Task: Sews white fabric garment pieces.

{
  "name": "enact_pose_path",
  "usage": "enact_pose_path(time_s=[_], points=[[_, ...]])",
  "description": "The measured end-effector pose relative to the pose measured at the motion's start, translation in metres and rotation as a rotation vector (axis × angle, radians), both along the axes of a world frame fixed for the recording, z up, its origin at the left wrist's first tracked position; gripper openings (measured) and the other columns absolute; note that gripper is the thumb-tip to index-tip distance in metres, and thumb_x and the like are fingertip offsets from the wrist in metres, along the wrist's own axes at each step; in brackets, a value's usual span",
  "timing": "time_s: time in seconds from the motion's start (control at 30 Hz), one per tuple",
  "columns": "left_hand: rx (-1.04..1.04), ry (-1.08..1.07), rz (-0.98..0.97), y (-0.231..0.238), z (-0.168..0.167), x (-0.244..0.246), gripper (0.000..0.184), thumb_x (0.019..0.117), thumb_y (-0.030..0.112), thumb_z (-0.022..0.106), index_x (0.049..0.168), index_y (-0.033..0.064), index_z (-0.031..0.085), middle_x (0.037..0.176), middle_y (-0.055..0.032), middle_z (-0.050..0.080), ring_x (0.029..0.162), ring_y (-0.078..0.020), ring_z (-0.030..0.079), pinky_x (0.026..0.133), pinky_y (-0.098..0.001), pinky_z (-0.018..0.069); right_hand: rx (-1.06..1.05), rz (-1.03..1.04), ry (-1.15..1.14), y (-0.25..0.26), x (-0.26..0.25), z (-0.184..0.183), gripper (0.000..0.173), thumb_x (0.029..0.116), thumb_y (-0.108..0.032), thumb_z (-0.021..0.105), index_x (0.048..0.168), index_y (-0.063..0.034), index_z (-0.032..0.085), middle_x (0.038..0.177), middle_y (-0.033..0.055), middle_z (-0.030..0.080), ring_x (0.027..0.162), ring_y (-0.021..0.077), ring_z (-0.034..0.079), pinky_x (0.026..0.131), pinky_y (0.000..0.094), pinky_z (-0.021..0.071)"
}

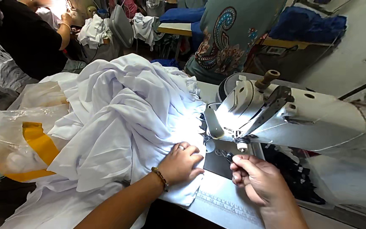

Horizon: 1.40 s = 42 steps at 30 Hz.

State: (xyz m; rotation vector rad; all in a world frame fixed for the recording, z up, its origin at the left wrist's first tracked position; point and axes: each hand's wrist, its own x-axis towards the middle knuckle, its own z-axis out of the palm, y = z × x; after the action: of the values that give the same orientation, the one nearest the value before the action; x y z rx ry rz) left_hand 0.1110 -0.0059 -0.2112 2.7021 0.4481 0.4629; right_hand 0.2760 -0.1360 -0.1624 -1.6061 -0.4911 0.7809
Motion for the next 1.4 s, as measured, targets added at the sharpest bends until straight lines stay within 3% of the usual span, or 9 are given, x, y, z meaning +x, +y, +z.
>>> enact_pose_path(time_s=[0.2, 0.4, 0.63, 0.77, 0.87, 0.97, 1.2, 1.33, 1.4], points=[[0.001, -0.013, -0.007, -0.002, -0.003, -0.007, 0.035, 0.0978, 0.042, 0.065, 0.12, 0.0168, 0.076, 0.129, -0.005, 0.067, 0.129, -0.0262, 0.055, 0.111, -0.0436, 0.0443, -0.205, -0.023, 0.129, 0.036, 0.0, -0.005, 0.012, 0.1044, -0.009, 0.054, 0.095, -0.0028, 0.059, 0.062, 0.0044, 0.057, 0.037, 0.007, 0.042, 0.035, 0.0198, 0.0389], [-0.001, -0.037, 0.004, -0.002, -0.003, -0.006, 0.045, 0.0956, 0.043, 0.067, 0.128, 0.0115, 0.069, 0.126, -0.0059, 0.067, 0.126, -0.0256, 0.057, 0.109, -0.0431, 0.0456, -0.447, 0.137, -0.099, 0.06, -0.009, -0.012, 0.013, 0.1038, -0.012, 0.059, 0.098, -0.0003, 0.061, 0.061, 0.0054, 0.057, 0.036, 0.0078, 0.043, 0.033, 0.0212, 0.039], [-0.037, 0.106, -0.007, 0.001, 0.006, -0.002, 0.065, 0.098, 0.048, 0.062, 0.15, 0.0104, 0.052, 0.155, -0.0024, 0.05, 0.136, -0.0259, 0.049, 0.111, -0.0451, 0.0415, -0.578, 0.225, -0.233, 0.068, -0.008, -0.01, 0.016, 0.1043, -0.013, 0.059, 0.098, 0.0001, 0.063, 0.06, 0.0048, 0.055, 0.037, 0.0081, 0.043, 0.036, 0.0215, 0.0385], [-0.017, 0.164, -0.03, 0.003, 0.006, 0.0, 0.063, 0.0994, 0.05, 0.058, 0.147, 0.0089, 0.055, 0.153, -0.0038, 0.052, 0.135, -0.0285, 0.049, 0.109, -0.0468, 0.0417, -0.558, 0.21, -0.367, 0.064, -0.011, -0.014, 0.015, 0.1018, -0.014, 0.064, 0.097, 0.0, 0.065, 0.062, 0.0061, 0.058, 0.04, 0.0101, 0.048, 0.039, 0.0249, 0.0433], [-0.015, 0.188, -0.04, 0.004, 0.009, 0.001, 0.063, 0.1001, 0.05, 0.058, 0.147, 0.008, 0.055, 0.155, -0.004, 0.05, 0.137, -0.029, 0.048, 0.111, -0.0472, 0.0407, -0.315, 0.187, -0.807, 0.045, -0.018, -0.032, 0.012, 0.0938, -0.008, 0.071, 0.104, -0.0012, 0.071, 0.074, 0.0116, 0.063, 0.061, 0.0233, 0.058, 0.059, 0.0456, 0.05], [0.031, 0.158, -0.052, 0.005, 0.006, 0.001, 0.062, 0.1003, 0.05, 0.057, 0.145, 0.0066, 0.056, 0.152, -0.0061, 0.053, 0.137, -0.0281, 0.049, 0.112, -0.0465, 0.0403, -0.169, 0.201, -1.12, 0.03, -0.02, -0.053, 0.024, 0.0956, -0.017, 0.063, 0.114, -0.0101, 0.077, 0.088, 0.0117, 0.066, 0.078, 0.0282, 0.066, 0.068, 0.0511, 0.0541], [0.128, 0.047, -0.025, -0.003, -0.009, -0.001, 0.052, 0.1047, 0.041, 0.05, 0.139, 0.0035, 0.062, 0.148, -0.011, 0.058, 0.142, -0.0272, 0.049, 0.119, -0.0436, 0.036, -0.257, 0.224, -1.285, 0.023, -0.029, -0.059, 0.029, 0.0998, -0.016, 0.057, 0.12, -0.0081, 0.076, 0.084, 0.0186, 0.065, 0.081, 0.0387, 0.066, 0.074, 0.0597, 0.0523], [0.127, 0.055, -0.025, 0.0, -0.011, 0.001, 0.053, 0.1045, 0.041, 0.049, 0.141, 0.0041, 0.06, 0.148, -0.0107, 0.058, 0.143, -0.0269, 0.048, 0.12, -0.0428, 0.0351, -0.272, 0.23, -1.267, 0.026, -0.027, -0.059, 0.031, 0.1015, -0.02, 0.054, 0.122, -0.0092, 0.076, 0.08, 0.0165, 0.065, 0.078, 0.0366, 0.067, 0.071, 0.0592, 0.0503], [0.114, 0.066, -0.026, 0.006, -0.009, 0.006, 0.053, 0.1049, 0.041, 0.05, 0.142, 0.0039, 0.059, 0.148, -0.0113, 0.057, 0.143, -0.0278, 0.048, 0.12, -0.0433, 0.0356, -0.275, 0.247, -1.207, 0.029, -0.024, -0.056, 0.033, 0.1025, -0.021, 0.053, 0.124, -0.0089, 0.074, 0.087, 0.0186, 0.07, 0.083, 0.0385, 0.069, 0.074, 0.0629, 0.05]])
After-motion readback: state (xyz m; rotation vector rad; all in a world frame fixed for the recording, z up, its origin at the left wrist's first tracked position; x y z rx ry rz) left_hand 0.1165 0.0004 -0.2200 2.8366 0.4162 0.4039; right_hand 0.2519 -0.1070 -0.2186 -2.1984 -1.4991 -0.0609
